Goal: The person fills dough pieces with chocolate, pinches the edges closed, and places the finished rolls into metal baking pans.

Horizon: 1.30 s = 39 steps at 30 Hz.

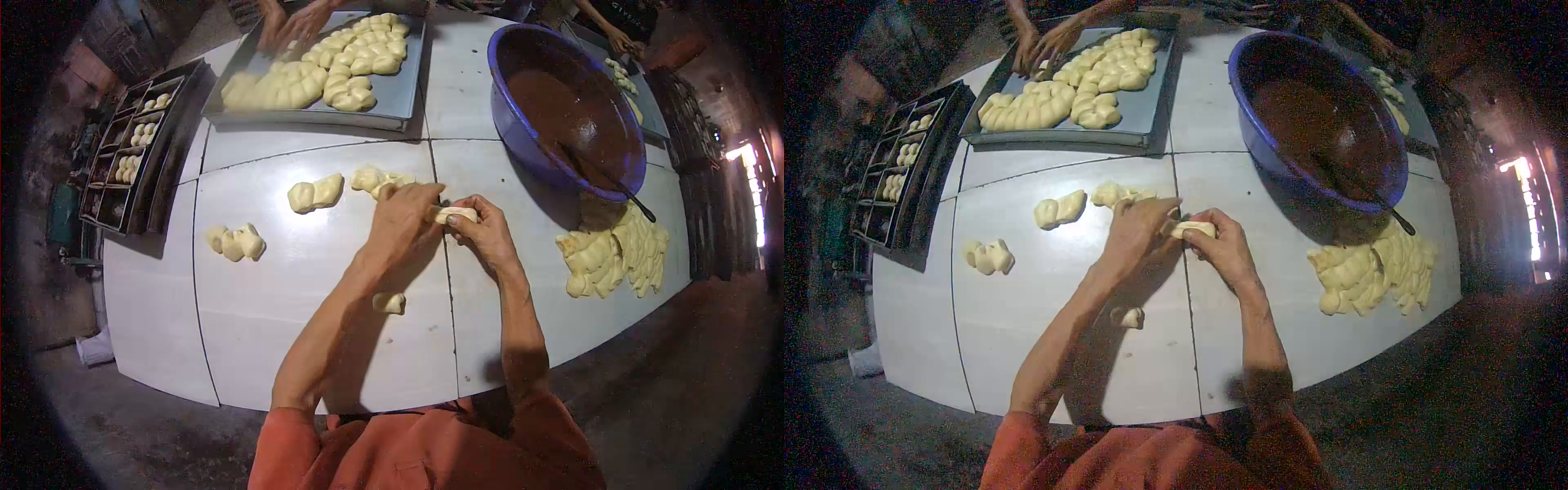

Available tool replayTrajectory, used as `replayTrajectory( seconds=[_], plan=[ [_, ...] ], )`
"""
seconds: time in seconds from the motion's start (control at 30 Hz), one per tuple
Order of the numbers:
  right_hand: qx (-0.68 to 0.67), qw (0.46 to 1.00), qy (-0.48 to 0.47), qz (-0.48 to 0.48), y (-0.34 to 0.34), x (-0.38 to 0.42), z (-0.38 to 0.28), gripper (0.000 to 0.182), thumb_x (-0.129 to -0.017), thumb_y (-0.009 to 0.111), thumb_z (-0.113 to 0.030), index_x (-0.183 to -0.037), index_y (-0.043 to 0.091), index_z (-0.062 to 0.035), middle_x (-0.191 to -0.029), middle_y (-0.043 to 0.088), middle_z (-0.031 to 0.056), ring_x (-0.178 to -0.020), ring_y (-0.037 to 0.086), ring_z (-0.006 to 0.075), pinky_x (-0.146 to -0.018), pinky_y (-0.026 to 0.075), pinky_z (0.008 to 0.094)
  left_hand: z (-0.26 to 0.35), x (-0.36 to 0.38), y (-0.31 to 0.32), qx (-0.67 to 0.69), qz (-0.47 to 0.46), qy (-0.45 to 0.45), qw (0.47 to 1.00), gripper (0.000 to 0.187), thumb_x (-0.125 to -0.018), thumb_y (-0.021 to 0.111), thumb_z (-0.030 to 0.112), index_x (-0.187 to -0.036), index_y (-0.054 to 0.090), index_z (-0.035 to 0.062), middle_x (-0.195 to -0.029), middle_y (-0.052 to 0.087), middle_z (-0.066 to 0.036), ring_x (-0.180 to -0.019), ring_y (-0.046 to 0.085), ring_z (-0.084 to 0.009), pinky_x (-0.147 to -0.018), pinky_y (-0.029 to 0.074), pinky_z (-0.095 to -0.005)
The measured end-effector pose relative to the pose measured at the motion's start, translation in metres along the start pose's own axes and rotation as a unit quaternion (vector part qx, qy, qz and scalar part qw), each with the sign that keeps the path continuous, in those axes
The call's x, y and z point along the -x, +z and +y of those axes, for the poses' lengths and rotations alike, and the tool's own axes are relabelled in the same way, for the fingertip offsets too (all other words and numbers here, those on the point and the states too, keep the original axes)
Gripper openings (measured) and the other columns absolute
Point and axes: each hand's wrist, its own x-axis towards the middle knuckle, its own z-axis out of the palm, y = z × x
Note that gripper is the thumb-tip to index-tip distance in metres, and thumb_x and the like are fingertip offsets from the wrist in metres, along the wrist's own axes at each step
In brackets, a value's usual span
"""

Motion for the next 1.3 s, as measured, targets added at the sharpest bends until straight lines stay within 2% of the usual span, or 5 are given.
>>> replayTrajectory(
  seconds=[0.5, 0.73, 0.87, 1.13, 1.3],
  plan=[
    [-0.266, 0.958, -0.056, -0.089, -0.026, 0.048, -0.021, 0.015, -0.075, 0.066, -0.001, -0.089, 0.06, -0.0029, -0.076, 0.058, 0.0044, -0.055, 0.049, 0.0087, -0.049, 0.04, 0.0237, 0.006, -0.002, 0.025, -0.147, -0.068, 0.051, 0.986, 0.027, -0.091, 0.058, 0.011, -0.118, 0.059, 0.0057, -0.121, 0.064, -0.015, -0.127, 0.056, -0.0298, -0.111, 0.031, -0.0626],
    [-0.333, 0.938, -0.092, 0.018, -0.03, 0.067, -0.022, 0.047, -0.085, 0.069, -0.001, -0.129, 0.05, -0.002, -0.117, 0.062, 0.016, -0.101, 0.067, 0.0248, -0.092, 0.057, 0.0363, 0.046, -0.004, -0.011, 0.136, -0.132, -0.015, 0.982, 0.077, -0.093, 0.068, 0.043, -0.153, 0.037, 0.0074, -0.156, 0.038, -0.022, -0.147, 0.035, -0.0349, -0.122, 0.018, -0.0567],
    [-0.295, 0.952, -0.062, 0.043, -0.012, 0.067, -0.004, 0.044, -0.089, 0.071, -0.005, -0.129, 0.052, -0.0021, -0.112, 0.066, 0.0127, -0.099, 0.069, 0.0213, -0.086, 0.06, 0.0309, 0.085, -0.003, -0.017, 0.264, -0.155, -0.115, 0.945, 0.064, -0.086, 0.078, 0.037, -0.136, 0.06, 0.0027, -0.124, 0.068, -0.021, -0.109, 0.068, -0.0301, -0.093, 0.053, -0.0394],
    [0.08, 0.962, -0.174, 0.192, -0.013, 0.08, -0.009, 0.02, -0.093, 0.072, -0.017, -0.107, 0.065, -0.0047, -0.099, 0.065, 0.0032, -0.093, 0.064, 0.0123, -0.075, 0.057, 0.0255, 0.085, 0.024, 0.002, 0.381, -0.11, -0.25, 0.883, 0.063, -0.094, 0.071, 0.021, -0.149, 0.046, 0.0047, -0.096, 0.074, -0.019, -0.087, 0.07, -0.0193, -0.082, 0.054, -0.0323],
    [-0.066, 0.976, -0.106, 0.179, -0.015, 0.09, -0.018, 0.034, -0.089, 0.077, -0.014, -0.115, 0.059, -0.0022, -0.1, 0.066, 0.0045, -0.093, 0.064, 0.0109, -0.084, 0.054, 0.0263, 0.1, 0.021, 0.039, 0.271, 0.074, -0.093, 0.955, 0.072, -0.103, 0.054, 0.037, -0.16, 0.021, 0.0065, -0.148, 0.046, -0.03, -0.136, 0.05, -0.0374, -0.109, 0.043, -0.0396]
  ],
)
